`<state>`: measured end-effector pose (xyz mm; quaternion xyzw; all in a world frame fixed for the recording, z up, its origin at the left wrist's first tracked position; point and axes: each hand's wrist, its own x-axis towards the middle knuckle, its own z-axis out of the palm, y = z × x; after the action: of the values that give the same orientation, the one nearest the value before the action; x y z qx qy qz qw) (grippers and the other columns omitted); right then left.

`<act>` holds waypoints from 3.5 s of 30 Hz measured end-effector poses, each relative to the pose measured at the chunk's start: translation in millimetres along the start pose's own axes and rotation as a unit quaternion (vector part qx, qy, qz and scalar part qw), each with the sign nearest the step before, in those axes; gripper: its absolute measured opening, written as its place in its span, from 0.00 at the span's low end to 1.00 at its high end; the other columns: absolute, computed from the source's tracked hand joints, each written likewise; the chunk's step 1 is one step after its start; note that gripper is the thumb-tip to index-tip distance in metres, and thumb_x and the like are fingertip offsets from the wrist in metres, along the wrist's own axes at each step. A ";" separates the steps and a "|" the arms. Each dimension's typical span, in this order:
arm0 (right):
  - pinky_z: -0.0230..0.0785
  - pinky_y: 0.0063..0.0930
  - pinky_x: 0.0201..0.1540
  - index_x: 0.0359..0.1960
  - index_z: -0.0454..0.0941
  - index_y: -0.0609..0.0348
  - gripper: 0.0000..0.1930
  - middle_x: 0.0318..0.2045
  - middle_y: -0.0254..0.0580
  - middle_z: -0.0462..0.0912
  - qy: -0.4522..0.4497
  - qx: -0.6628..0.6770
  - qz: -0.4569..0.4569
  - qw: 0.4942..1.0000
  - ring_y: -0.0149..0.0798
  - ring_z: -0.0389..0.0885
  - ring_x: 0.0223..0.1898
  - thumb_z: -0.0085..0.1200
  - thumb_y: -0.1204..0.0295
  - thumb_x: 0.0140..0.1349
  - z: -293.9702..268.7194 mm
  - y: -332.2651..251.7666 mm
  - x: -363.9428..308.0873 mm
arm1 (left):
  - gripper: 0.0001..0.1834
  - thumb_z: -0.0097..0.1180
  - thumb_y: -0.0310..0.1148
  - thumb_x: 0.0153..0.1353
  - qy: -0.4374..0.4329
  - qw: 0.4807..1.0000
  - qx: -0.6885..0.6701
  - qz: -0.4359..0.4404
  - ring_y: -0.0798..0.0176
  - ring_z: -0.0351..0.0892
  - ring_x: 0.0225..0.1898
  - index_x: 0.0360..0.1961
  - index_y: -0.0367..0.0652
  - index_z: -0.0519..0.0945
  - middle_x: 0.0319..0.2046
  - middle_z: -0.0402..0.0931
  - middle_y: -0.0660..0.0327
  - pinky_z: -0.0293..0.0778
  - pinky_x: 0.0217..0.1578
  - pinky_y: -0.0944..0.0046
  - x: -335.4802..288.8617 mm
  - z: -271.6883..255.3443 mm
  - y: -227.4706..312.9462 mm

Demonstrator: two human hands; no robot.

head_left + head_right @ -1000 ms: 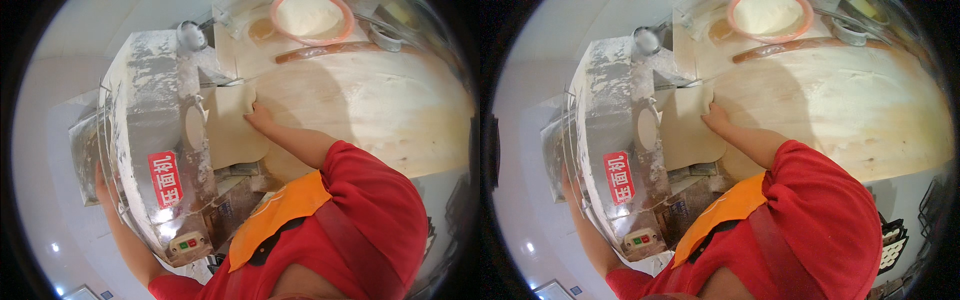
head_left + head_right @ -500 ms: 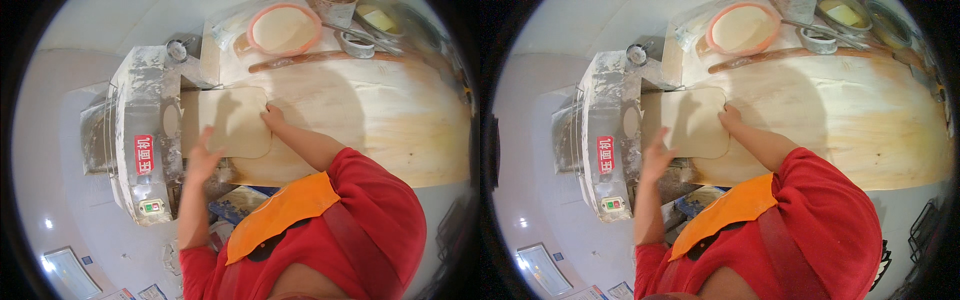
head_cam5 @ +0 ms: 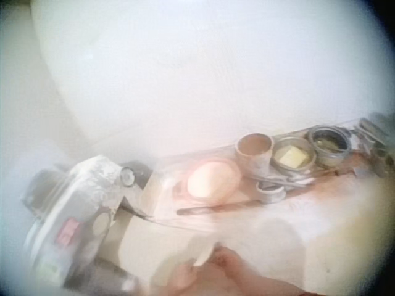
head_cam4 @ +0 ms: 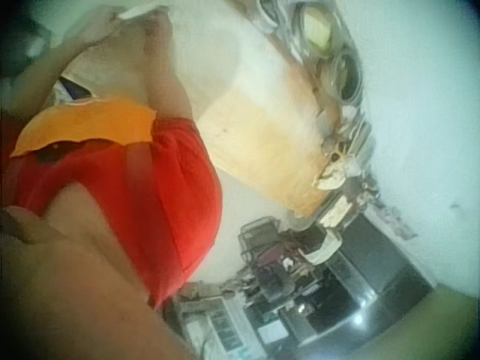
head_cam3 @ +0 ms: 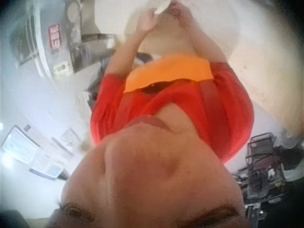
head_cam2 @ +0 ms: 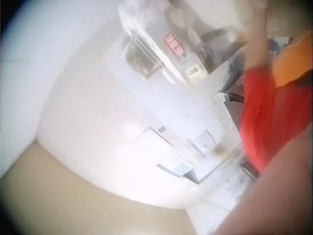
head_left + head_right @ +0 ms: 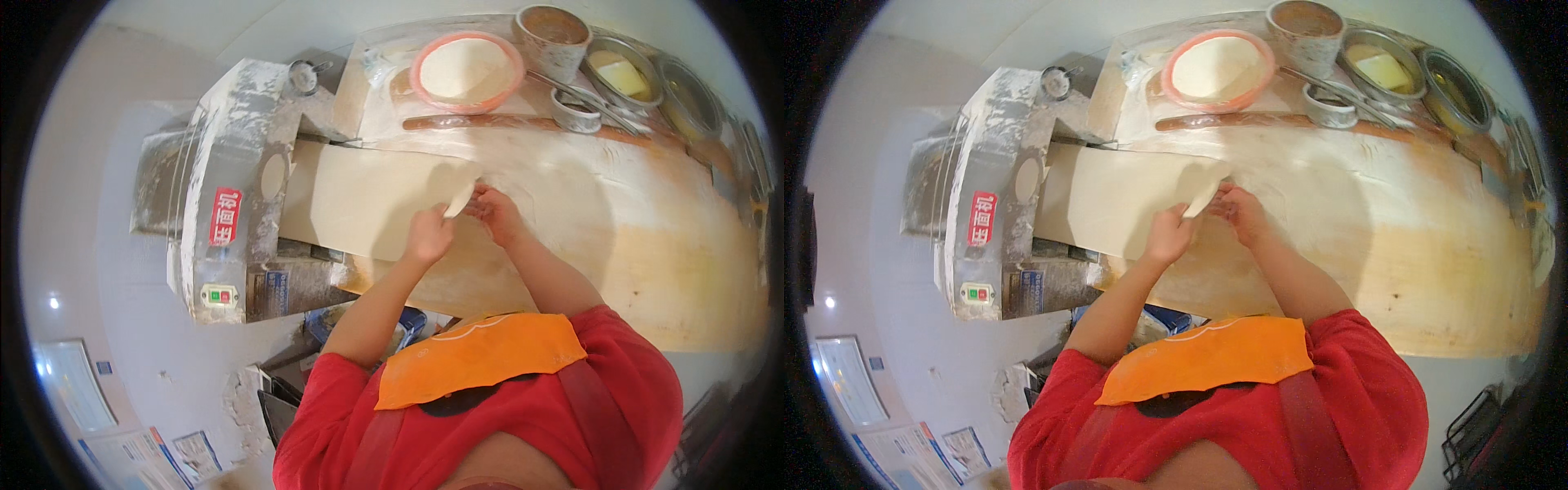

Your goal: The person feeds dough through a roller machine to flatten it, then uses a circular cutter to cut out round pieces. The cut dough circles are placed onto baking trays. The process is repeated with additional dough.

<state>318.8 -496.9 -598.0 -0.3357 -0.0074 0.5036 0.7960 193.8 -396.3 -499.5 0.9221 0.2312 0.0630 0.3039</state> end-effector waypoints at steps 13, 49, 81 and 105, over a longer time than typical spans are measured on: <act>0.68 0.34 0.50 0.55 0.70 0.62 0.21 0.47 0.41 0.78 0.051 -0.252 -0.032 0.966 0.41 0.76 0.46 0.46 0.63 0.63 13.8 -7.4 25.6 | 0.24 0.44 0.48 0.67 -0.403 0.719 -0.543 -0.163 0.55 0.77 0.49 0.56 0.43 0.73 0.51 0.76 0.52 0.71 0.51 0.58 -36.9 -3.8 -28.4; 0.57 0.44 0.62 0.63 0.63 0.58 0.27 0.59 0.44 0.71 0.419 -0.744 -0.062 0.517 0.49 0.68 0.59 0.44 0.58 0.65 -421.1 -292.8 -341.0 | 0.17 0.54 0.35 0.63 0.048 0.612 -0.698 -0.368 0.49 0.77 0.48 0.48 0.36 0.73 0.48 0.76 0.51 0.74 0.52 0.52 -94.8 104.5 27.1; 0.66 0.43 0.49 0.51 0.75 0.56 0.24 0.36 0.50 0.78 0.017 -0.879 -0.196 0.435 0.52 0.73 0.47 0.60 0.61 0.53 -34.9 -176.7 65.3 | 0.33 0.69 0.36 0.52 0.706 0.661 -0.151 -0.206 0.59 0.75 0.50 0.55 0.31 0.68 0.51 0.74 0.52 0.70 0.51 0.57 -188.5 -263.8 -161.6; 0.61 0.44 0.57 0.52 0.72 0.56 0.21 0.52 0.45 0.75 0.248 -0.857 -0.149 0.427 0.50 0.69 0.55 0.51 0.61 0.58 -194.0 -226.2 -198.6 | 0.27 0.61 0.36 0.57 0.463 0.857 0.222 -0.052 0.46 0.67 0.57 0.54 0.33 0.68 0.57 0.66 0.45 0.63 0.59 0.53 -97.7 -65.6 -90.9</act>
<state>469.1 -819.8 -560.9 -0.9490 -0.2875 0.0069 0.1290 55.1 -342.5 -497.7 0.8164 0.4002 0.4135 -0.0480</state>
